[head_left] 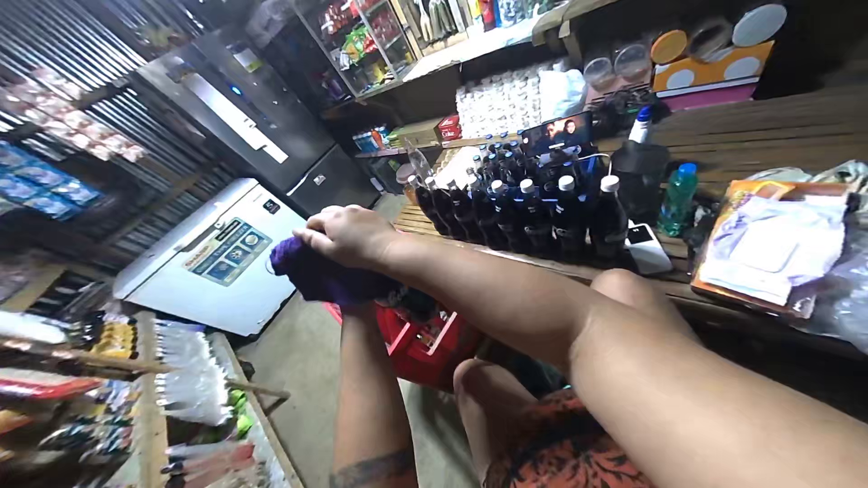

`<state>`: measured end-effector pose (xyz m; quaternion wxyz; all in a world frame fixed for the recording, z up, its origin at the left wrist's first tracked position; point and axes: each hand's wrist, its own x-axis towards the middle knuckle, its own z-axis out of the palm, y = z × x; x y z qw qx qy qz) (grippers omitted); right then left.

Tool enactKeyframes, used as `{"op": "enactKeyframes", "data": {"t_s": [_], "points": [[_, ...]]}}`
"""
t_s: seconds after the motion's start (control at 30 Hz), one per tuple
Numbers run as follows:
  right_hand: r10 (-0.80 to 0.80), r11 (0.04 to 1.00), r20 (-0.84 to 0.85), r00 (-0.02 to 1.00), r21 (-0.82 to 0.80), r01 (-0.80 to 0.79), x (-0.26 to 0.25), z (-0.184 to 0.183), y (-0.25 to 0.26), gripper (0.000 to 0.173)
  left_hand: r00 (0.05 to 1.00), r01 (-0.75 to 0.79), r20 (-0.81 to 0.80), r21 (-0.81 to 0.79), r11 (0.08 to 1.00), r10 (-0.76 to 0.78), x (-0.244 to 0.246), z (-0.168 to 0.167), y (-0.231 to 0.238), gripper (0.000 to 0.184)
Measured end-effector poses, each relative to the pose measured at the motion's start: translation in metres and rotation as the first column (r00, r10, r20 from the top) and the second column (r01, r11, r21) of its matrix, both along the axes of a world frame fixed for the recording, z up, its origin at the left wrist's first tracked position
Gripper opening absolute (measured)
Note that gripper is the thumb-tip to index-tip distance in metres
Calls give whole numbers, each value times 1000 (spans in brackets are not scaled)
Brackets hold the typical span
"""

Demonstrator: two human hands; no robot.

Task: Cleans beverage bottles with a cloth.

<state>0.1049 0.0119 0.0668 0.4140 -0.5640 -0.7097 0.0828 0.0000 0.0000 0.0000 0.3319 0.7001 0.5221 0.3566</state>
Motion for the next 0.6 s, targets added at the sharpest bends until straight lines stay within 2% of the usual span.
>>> {"op": "enactKeyframes", "data": {"t_s": [0.03,0.1,0.13,0.23,0.33,0.4,0.47,0.53,0.6], "points": [[-7,1000,-40,999,-22,6,0,1,1,44,1000,22,-2,70,997,-22,-3,-13,11,39],[-4,999,-85,996,-37,0,0,1,3,45,996,48,-81,160,986,-36,-7,-18,12,40],[12,1000,-99,995,-24,-14,1,-2,4,43,998,47,-45,132,990,-41,-7,-13,8,40],[50,999,-123,991,-12,-52,5,-13,6,39,957,82,282,-56,995,-63,-3,-1,-3,41],[38,995,-132,991,-91,-50,5,-3,0,36,937,88,344,-51,995,-65,-1,-6,-4,42],[13,988,-159,987,-147,-37,4,4,-1,37,960,59,274,14,998,-61,1,-10,1,42],[-6,986,-231,973,-163,-33,8,7,3,39,967,23,247,170,985,-65,1,-21,13,42],[-8,988,-303,953,-149,-39,15,4,6,42,876,34,458,256,966,-152,6,-27,25,42],[15,993,-360,933,-105,-57,21,-8,9,43,826,19,536,283,959,-174,12,-20,26,44]]}}
